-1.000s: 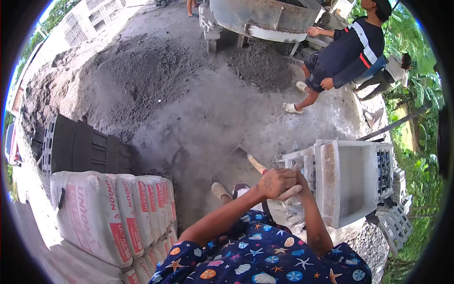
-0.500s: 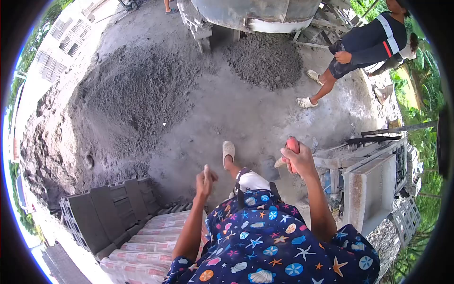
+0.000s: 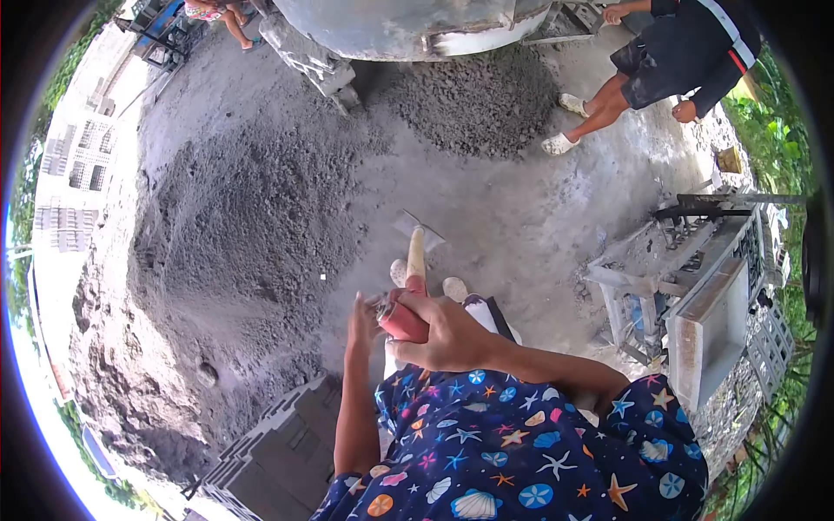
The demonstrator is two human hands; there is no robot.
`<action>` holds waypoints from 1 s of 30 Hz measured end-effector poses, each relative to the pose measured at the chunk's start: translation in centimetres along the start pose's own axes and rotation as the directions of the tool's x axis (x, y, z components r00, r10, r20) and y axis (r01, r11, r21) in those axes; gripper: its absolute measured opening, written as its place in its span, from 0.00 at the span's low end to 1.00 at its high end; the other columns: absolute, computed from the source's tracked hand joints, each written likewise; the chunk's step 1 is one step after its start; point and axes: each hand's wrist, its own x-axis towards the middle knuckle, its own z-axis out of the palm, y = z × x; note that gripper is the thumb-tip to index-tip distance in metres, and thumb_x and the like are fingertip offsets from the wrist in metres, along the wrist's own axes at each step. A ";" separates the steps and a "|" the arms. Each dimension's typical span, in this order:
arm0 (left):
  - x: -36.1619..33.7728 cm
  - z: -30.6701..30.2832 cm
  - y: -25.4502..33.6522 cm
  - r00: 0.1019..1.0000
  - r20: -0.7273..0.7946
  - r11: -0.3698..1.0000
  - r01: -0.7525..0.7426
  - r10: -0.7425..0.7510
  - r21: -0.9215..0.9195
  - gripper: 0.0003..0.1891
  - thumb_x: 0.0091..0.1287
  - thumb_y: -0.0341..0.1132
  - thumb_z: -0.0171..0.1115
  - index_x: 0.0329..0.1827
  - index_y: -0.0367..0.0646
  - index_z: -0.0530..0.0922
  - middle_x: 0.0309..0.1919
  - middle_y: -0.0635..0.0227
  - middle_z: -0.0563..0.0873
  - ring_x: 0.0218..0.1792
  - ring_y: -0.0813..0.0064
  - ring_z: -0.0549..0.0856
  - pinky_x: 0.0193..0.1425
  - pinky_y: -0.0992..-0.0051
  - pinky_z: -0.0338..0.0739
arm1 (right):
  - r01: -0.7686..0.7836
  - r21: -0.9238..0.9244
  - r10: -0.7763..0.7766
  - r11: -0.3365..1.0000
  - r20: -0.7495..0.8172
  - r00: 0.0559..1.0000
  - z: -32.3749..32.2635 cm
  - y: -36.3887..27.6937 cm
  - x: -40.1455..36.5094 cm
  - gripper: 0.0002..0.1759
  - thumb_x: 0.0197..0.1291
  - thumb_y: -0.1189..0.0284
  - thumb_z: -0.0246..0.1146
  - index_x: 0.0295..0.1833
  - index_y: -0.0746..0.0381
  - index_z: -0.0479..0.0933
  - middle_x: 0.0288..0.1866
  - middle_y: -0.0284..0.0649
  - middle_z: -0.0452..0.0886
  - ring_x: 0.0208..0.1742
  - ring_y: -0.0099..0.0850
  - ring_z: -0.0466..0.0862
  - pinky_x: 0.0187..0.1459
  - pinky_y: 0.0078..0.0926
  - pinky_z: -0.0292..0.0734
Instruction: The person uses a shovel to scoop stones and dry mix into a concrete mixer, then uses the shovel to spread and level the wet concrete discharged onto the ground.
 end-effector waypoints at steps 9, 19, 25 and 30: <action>29.1 -2.1 14.0 0.965 -0.058 0.625 0.120 -0.257 -0.771 0.20 0.67 0.50 0.64 0.44 0.39 0.74 0.32 0.62 0.82 0.35 0.64 0.84 0.45 0.63 0.82 | -0.174 0.629 0.470 0.757 -0.340 0.815 -8.5 2.5 6.8 0.17 0.61 0.62 0.66 0.36 0.66 0.73 0.20 0.39 0.75 0.19 0.30 0.79 0.22 0.25 0.74; 49.9 17.1 -0.7 0.841 -0.225 0.838 0.387 -0.492 -0.385 0.10 0.62 0.36 0.64 0.31 0.38 0.77 0.20 0.63 0.79 0.17 0.66 0.80 0.20 0.66 0.76 | -0.074 0.899 0.861 0.432 -0.435 -0.263 -12.9 29.6 4.7 0.25 0.66 0.44 0.61 0.31 0.53 0.69 0.15 0.25 0.62 0.12 0.20 0.62 0.12 0.21 0.59; 58.0 28.4 -11.9 0.597 0.049 0.538 0.752 -0.800 -0.382 0.10 0.63 0.36 0.65 0.32 0.39 0.77 0.22 0.62 0.82 0.19 0.66 0.83 0.22 0.61 0.77 | -0.244 0.830 0.690 0.502 -0.554 -0.466 -18.8 36.6 5.4 0.23 0.66 0.44 0.61 0.40 0.54 0.76 0.16 0.21 0.59 0.14 0.15 0.60 0.12 0.18 0.55; 72.4 18.3 -8.9 0.780 -0.274 0.821 0.486 -0.562 -0.299 0.10 0.63 0.34 0.64 0.34 0.35 0.76 0.24 0.61 0.82 0.19 0.65 0.82 0.23 0.63 0.76 | -0.277 0.838 0.766 0.470 -0.543 -0.344 -18.2 45.4 18.7 0.27 0.63 0.43 0.64 0.28 0.50 0.62 0.17 0.22 0.59 0.15 0.16 0.59 0.15 0.19 0.55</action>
